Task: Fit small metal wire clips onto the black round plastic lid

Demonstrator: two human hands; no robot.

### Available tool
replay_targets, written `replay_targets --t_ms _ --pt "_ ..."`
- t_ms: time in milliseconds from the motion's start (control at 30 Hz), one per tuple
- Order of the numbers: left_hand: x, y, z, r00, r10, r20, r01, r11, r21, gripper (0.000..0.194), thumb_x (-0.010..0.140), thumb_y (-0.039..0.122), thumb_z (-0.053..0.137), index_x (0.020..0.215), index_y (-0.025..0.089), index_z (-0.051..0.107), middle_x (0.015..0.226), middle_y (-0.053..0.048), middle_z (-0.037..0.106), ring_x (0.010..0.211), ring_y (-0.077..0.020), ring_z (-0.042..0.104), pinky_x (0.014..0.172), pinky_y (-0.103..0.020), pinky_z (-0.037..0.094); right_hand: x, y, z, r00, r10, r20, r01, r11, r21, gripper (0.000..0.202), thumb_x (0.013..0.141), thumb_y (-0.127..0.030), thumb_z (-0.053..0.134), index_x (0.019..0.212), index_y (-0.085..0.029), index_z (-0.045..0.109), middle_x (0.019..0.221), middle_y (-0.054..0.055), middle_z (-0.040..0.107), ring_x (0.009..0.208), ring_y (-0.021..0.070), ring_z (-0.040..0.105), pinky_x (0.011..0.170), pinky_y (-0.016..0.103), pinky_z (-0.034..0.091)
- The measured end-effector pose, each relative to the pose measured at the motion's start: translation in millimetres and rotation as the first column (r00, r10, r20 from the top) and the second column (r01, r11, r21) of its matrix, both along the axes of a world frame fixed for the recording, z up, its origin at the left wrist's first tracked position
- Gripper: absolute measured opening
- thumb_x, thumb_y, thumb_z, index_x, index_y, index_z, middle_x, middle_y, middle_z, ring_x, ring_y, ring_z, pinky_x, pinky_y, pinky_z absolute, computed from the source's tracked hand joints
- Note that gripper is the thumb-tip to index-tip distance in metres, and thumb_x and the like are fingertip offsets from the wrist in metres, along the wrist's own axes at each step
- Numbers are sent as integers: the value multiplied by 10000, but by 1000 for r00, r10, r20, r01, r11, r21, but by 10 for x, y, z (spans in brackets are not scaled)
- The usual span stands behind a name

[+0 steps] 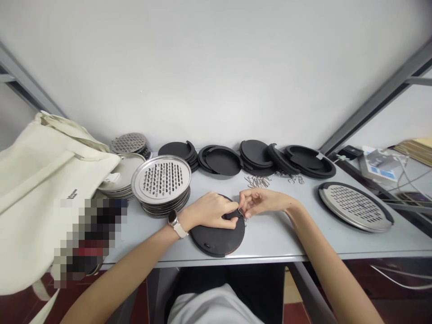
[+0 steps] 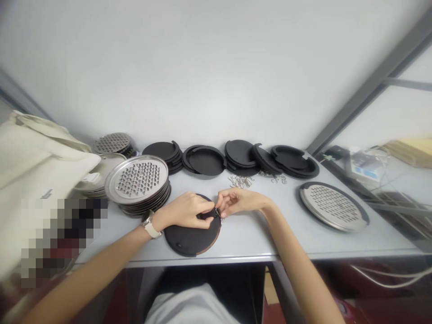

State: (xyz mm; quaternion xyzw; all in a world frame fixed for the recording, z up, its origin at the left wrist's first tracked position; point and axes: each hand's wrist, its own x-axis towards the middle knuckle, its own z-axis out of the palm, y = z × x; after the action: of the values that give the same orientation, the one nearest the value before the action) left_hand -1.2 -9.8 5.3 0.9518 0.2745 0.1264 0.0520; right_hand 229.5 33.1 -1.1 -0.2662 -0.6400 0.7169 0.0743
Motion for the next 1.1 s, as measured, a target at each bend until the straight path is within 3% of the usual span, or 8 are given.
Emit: replay_targets --t_ms 300,867,1100 --pt "-4 -1 -8 1000 -5 6 5 1000 26 241 837 387 526 707 185 502 616 6 580 564 -142 534 517 -269 240 6 7 7 1000 -2 -8 2 1000 -1 250 704 -212 770 906 -134 644 813 20 700 786 129 653 780 299 502" --pt "-10 -6 0 1000 -14 3 13 999 42 238 828 378 541 697 186 490 611 12 574 564 -137 537 515 -278 249 -9 -5 38 999 -14 41 13 1000 28 339 690 -340 772 927 -123 663 826 43 681 787 146 636 792 325 494" --pt "-1 -9 4 1000 -10 -1 10 999 46 234 828 378 542 702 188 488 610 13 577 561 -138 539 512 -281 239 -15 -10 44 1000 -5 29 4 999 38 299 712 -311 760 920 -124 656 829 36 669 780 131 625 780 304 490"
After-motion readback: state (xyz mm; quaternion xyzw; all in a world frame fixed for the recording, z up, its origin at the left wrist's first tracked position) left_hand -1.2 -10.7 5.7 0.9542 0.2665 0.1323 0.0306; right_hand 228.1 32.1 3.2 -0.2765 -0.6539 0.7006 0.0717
